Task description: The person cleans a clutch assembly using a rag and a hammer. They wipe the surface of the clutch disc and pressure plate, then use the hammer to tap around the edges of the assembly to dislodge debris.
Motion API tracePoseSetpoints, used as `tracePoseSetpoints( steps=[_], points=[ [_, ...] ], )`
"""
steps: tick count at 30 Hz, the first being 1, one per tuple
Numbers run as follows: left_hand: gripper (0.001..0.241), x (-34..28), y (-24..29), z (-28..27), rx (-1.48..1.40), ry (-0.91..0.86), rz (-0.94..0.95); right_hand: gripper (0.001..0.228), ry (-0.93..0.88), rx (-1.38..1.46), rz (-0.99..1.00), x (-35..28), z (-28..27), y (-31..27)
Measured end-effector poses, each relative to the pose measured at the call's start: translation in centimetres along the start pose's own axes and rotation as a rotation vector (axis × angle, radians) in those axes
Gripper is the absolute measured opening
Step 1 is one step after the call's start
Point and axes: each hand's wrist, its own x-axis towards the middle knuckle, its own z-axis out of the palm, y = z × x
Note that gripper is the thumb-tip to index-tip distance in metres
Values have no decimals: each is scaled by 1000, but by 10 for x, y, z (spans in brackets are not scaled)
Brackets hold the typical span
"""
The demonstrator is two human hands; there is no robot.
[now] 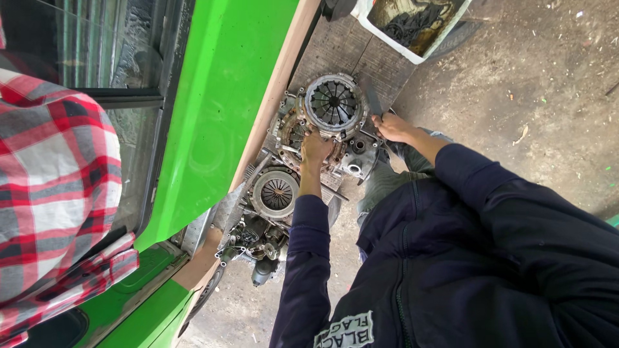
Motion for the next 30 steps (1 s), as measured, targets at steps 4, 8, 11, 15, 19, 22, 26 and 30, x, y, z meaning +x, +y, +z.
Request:
tracePoseSetpoints(
  steps=[4,8,11,15,19,22,26,30],
  points=[
    [54,4,1,1,-33,55,29,61,-31,61,-15,-7,-1,8],
    [48,2,-1,3,-22,12,4,56,47,28,31,-19,9,12],
    [53,3,1,-1,-41,13,-1,53,69,121,-17,-15,6,0],
    [62,0,4,-5,-9,54,56,55,364,35,28,-8,-5,-13],
    [86,-2,9,-7,40,-10,39,69,61,-168,55,-2,-18,-18],
    [81,-4,4,-9,-13,-17,18,65,21,-104,76,-4,-5,-23],
    [82,-4,-1,1,-84,-59,-15,60,217,-36,-1,-17,17,-23],
    [96,-1,1,1,73,173,174,63,275,7,20,-7,13,-29]
  ],
)
